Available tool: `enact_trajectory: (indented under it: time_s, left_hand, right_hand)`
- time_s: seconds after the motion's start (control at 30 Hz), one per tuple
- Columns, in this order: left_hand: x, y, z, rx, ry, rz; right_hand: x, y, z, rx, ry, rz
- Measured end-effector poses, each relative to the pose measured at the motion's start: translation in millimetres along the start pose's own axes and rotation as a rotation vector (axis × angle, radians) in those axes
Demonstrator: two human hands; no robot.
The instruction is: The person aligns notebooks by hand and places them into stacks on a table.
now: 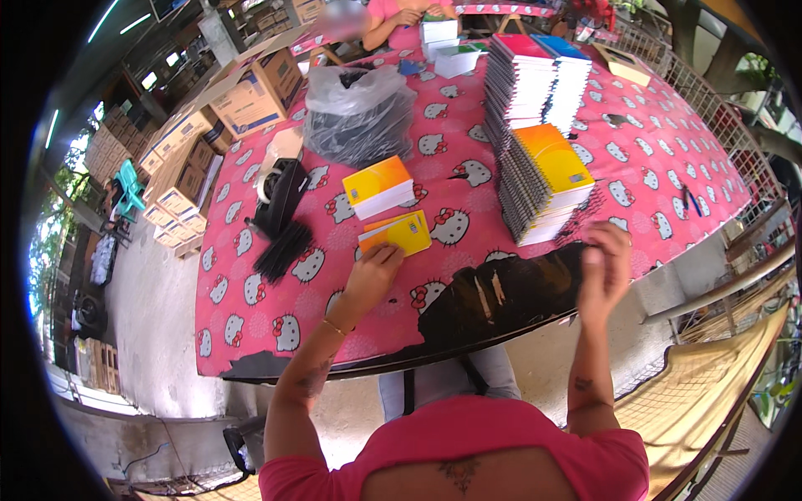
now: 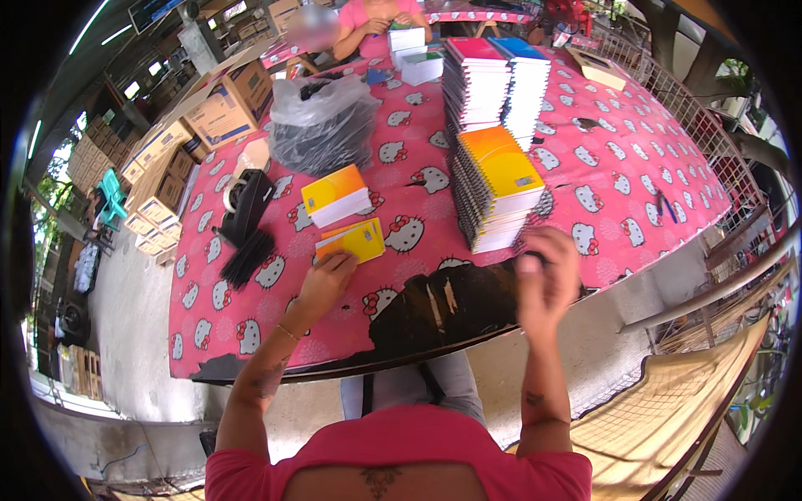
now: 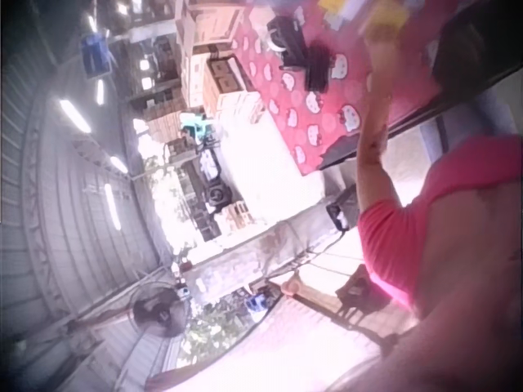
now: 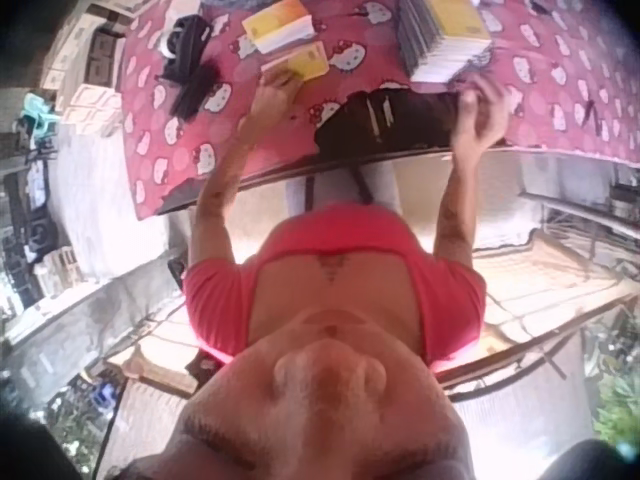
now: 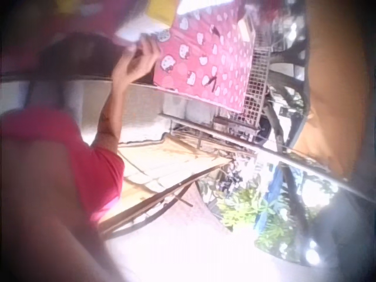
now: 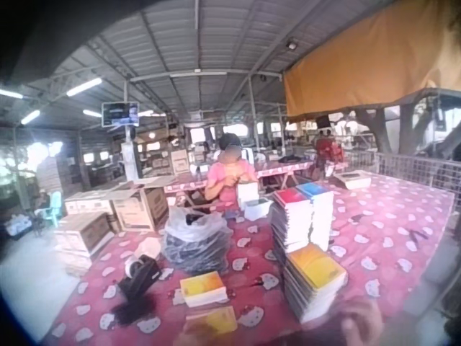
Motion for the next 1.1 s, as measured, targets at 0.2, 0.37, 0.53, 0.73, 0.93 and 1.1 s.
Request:
enact_trajectory:
  time_s: [0.2,0.37,0.53,0.73,0.93,1.1]
  left_hand:
    - [1,-14,-6,-0.066,-0.027,0.009]
    - [3,0,-8,0.119,-0.122,-0.038]
    - [-22,-21,-17,-0.016,-0.153,0.047]
    - [-33,-28,-64,0.061,-0.057,-0.024]
    - [-26,25,-24,-0.286,0.490,-0.425]
    - [-8,35,-36,-0.386,0.548,-0.368]
  right_hand:
    - [141,36,-3,0.148,-0.281,0.499]
    - [179,65,-23,0.320,-0.373,0.646]
    - [183,60,-24,0.233,-0.307,0.627]
    - [216,85,-41,0.352,-0.412,0.678]
    - [235,113,-43,0.504,-0.524,0.725]
    - [231,118,-39,0.575,-0.644,0.779]
Point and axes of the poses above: each hand's wrist, its own y-axis away from the middle knuckle, its own x-axis out of the palm, z = x × y, the point moved 7 cm from there along -y, towards the middle knuckle, and after that the axes turned 6 degrees about y, right-handed, at the moved point
